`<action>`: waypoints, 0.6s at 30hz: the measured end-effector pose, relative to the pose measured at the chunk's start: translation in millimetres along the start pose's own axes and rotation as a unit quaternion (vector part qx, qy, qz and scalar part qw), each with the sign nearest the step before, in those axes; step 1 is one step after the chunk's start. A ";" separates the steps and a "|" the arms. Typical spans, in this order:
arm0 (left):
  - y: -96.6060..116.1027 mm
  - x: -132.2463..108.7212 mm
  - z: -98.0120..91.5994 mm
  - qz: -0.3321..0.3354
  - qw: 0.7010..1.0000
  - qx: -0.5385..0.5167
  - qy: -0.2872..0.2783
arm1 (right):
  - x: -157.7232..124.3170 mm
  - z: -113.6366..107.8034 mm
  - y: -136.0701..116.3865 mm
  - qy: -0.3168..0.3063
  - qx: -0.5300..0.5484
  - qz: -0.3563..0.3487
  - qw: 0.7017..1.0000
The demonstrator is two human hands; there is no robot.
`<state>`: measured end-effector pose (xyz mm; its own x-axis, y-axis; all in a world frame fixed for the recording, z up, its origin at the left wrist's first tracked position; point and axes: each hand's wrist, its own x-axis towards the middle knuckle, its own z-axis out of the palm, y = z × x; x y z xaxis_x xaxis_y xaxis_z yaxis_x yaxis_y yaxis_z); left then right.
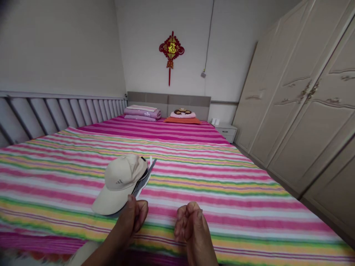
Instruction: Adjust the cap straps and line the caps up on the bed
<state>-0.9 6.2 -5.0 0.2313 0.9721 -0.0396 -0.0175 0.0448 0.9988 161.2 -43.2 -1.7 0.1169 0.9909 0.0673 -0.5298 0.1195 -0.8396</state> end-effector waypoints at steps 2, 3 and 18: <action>-0.5 -0.6 3.1 0.010 1.000 0.007 0.014 | -0.6 0.1 0.5 -0.008 -0.003 0.002 1.000; -1.3 -0.8 4.0 0.010 1.000 0.011 0.014 | -0.7 -0.3 1.2 -0.012 -0.004 0.004 1.000; -11.7 -4.7 -0.9 0.004 0.999 0.009 0.030 | 1.4 3.1 5.3 -0.042 -0.028 0.006 0.999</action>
<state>-2.7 1.3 -16.6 0.1717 0.9846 -0.0333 -0.0015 0.0340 0.9994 155.9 -40.9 -4.3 0.0398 0.9942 0.1004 -0.4820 0.1071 -0.8696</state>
